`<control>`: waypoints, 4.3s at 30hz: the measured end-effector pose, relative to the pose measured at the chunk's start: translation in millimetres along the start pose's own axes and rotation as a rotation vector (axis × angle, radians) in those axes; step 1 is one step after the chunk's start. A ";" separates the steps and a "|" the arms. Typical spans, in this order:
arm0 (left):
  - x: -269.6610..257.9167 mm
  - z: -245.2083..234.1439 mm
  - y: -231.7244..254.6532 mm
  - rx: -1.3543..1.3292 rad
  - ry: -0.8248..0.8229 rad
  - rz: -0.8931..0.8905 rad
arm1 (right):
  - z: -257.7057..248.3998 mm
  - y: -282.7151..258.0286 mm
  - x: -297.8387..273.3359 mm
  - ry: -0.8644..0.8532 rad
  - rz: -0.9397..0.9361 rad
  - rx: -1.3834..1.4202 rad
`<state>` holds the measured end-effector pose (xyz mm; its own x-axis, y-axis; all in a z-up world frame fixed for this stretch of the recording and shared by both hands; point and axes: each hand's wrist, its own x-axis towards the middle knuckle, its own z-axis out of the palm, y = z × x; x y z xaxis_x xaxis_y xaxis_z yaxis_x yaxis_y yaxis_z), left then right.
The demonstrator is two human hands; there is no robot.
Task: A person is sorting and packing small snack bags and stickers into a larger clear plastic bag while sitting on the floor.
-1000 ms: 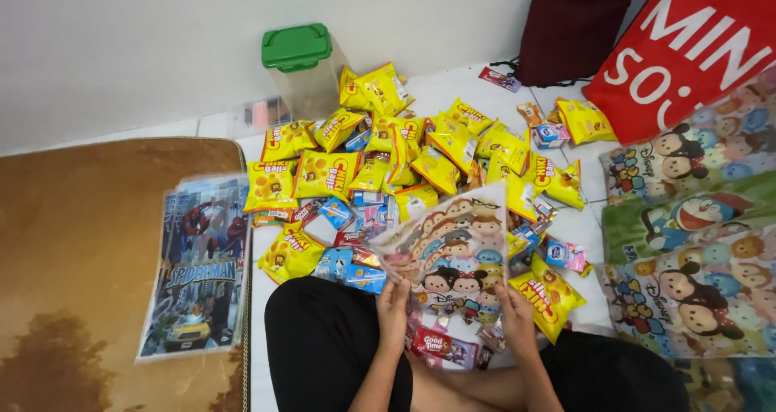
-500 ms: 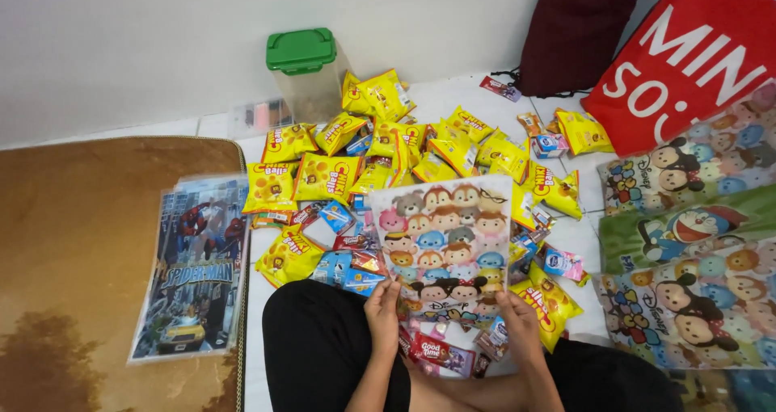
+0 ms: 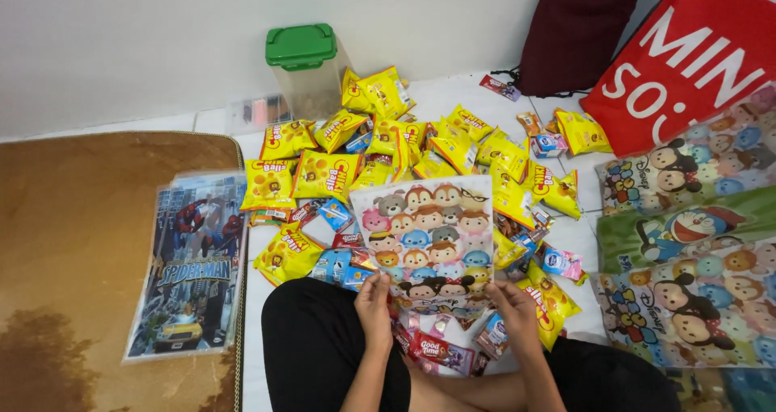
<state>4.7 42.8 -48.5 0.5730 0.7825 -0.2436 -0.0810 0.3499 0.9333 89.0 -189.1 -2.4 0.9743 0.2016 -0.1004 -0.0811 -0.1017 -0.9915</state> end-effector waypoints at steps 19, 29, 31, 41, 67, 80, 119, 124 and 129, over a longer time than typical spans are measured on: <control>14.3 9.7 68.7 -0.032 -0.155 0.080 | 11.6 -72.5 13.9 -0.063 0.140 0.131; 19.7 33.7 166.2 -0.018 -0.320 0.325 | 29.9 -159.5 18.5 -0.042 -0.143 0.047; 16.3 34.7 179.6 0.005 -0.412 0.334 | 27.3 -166.3 15.1 -0.042 -0.108 -0.019; -11.9 33.5 262.4 0.388 -0.743 0.720 | 15.3 -168.4 22.3 -0.130 -0.162 -0.140; 119.3 50.0 152.5 0.599 -0.357 0.037 | 46.0 -313.4 -20.8 -0.640 0.199 -1.857; 121.7 104.4 40.7 0.808 -0.287 -0.329 | 42.7 -301.9 -15.4 -0.537 0.163 -1.634; 14.8 22.6 296.1 0.555 -0.944 0.649 | 3.8 -284.8 -13.5 -0.271 0.159 -1.019; -3.0 37.6 310.9 0.881 -0.947 0.903 | 10.0 -283.0 -14.4 -0.306 0.124 -1.007; -5.8 31.3 299.5 0.647 -0.980 0.596 | 15.3 -296.8 -15.4 -0.290 0.199 -0.996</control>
<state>2.6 127.0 240.7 0.9574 -0.0610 0.2823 -0.2797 -0.4392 0.8537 94.9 -147.1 292.1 0.8642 0.3054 -0.3998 0.1035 -0.8857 -0.4526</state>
